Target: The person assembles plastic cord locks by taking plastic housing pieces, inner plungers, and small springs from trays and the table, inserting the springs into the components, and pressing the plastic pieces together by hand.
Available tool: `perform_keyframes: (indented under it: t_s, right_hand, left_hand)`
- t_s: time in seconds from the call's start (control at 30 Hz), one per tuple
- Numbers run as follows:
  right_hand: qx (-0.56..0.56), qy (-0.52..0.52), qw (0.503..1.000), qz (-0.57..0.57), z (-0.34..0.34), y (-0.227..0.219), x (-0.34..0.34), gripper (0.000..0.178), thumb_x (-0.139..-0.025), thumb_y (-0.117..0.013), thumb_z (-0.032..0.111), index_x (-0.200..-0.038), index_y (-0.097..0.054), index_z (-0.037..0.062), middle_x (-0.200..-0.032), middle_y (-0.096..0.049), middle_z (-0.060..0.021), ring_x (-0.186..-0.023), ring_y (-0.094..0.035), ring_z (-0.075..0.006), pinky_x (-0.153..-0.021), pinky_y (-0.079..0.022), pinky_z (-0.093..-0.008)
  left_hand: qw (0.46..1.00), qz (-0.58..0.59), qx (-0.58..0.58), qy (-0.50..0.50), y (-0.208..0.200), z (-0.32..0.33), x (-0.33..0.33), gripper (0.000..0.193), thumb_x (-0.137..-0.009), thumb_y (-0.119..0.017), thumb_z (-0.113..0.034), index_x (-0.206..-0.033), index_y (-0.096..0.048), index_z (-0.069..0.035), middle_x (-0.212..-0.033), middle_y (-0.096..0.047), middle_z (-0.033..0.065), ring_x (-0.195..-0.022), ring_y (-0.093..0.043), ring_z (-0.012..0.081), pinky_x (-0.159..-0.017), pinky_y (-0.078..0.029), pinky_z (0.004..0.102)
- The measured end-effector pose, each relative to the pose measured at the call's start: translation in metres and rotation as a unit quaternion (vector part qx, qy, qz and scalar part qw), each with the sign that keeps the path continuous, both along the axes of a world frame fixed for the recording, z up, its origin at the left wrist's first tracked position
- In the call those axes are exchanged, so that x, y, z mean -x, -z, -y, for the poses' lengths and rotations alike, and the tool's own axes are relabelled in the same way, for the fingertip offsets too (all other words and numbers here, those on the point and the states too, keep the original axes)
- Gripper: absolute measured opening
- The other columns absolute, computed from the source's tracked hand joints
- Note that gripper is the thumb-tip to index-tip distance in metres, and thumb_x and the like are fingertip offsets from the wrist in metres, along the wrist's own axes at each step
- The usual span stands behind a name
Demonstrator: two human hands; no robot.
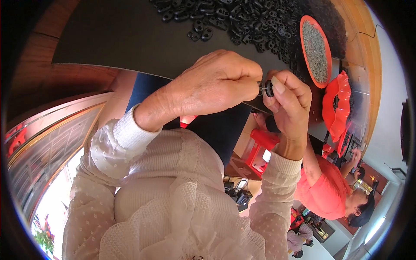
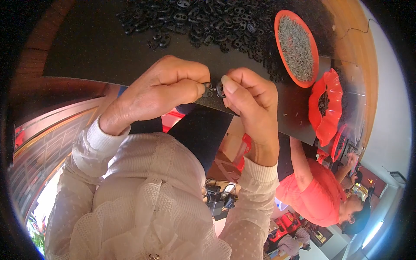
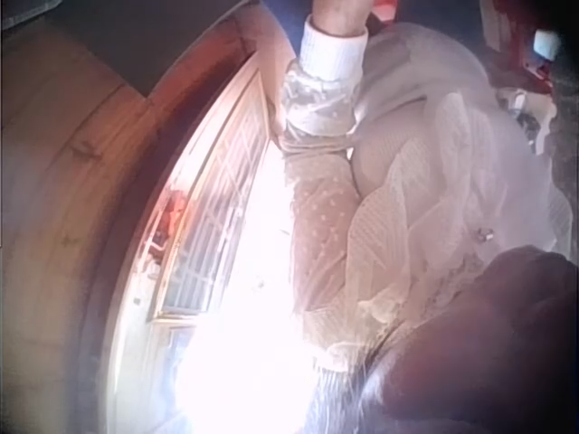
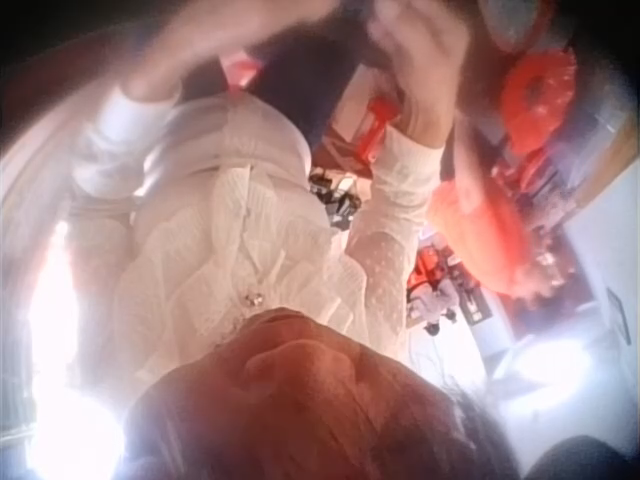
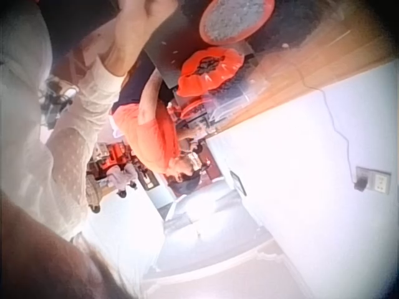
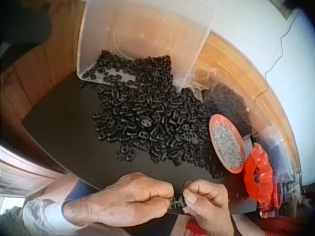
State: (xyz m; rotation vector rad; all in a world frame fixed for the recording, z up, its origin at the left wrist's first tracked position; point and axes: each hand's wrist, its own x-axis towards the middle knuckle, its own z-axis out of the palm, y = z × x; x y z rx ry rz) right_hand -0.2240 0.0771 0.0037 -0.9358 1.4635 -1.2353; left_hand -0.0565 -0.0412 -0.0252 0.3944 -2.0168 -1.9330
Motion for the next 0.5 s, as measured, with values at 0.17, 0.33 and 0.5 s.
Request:
perform_keyframes:
  t_s: [0.17, 0.33, 0.5]
  right_hand:
    - [0.025, -0.005, 0.999, 0.028, -0.001, 0.003, 0.0, 0.016, -0.089, -0.062, 0.015, -0.083, -0.06, 0.0004, -0.068, -0.051, 0.0044, -0.058, -0.041, -0.0017, -0.051, -0.028, -0.018]
    - [0.05, 0.007, 0.994, -0.095, 0.0, -0.008, -0.016, 0.014, -0.09, -0.062, 0.01, -0.083, -0.059, -0.0009, -0.07, -0.05, 0.0047, -0.062, -0.042, -0.0023, -0.054, -0.031, -0.0183]
    - [0.042, 0.004, 0.992, -0.116, -0.004, -0.011, -0.012, 0.015, -0.092, -0.062, 0.011, -0.083, -0.059, -0.0014, -0.071, -0.05, 0.0045, -0.063, -0.041, -0.0024, -0.055, -0.03, -0.0185]
  left_hand:
    - [1.0, 0.002, -0.004, 0.003, -0.002, 0.0, 0.0, 0.015, -0.081, -0.052, -0.009, -0.069, -0.049, 0.0, -0.057, -0.039, -0.0022, -0.056, -0.036, 0.0051, -0.048, -0.028, 0.0274]
    - [1.0, 0.001, 0.003, -0.009, -0.001, -0.001, -0.001, 0.016, -0.083, -0.052, -0.008, -0.069, -0.049, -0.001, -0.058, -0.039, -0.0031, -0.056, -0.036, 0.0043, -0.048, -0.029, 0.0268]
    - [0.999, -0.016, 0.018, 0.021, -0.001, 0.001, -0.001, 0.015, -0.085, -0.053, -0.01, -0.073, -0.05, -0.001, -0.059, -0.041, -0.0031, -0.057, -0.036, 0.0042, -0.048, -0.029, 0.0264]
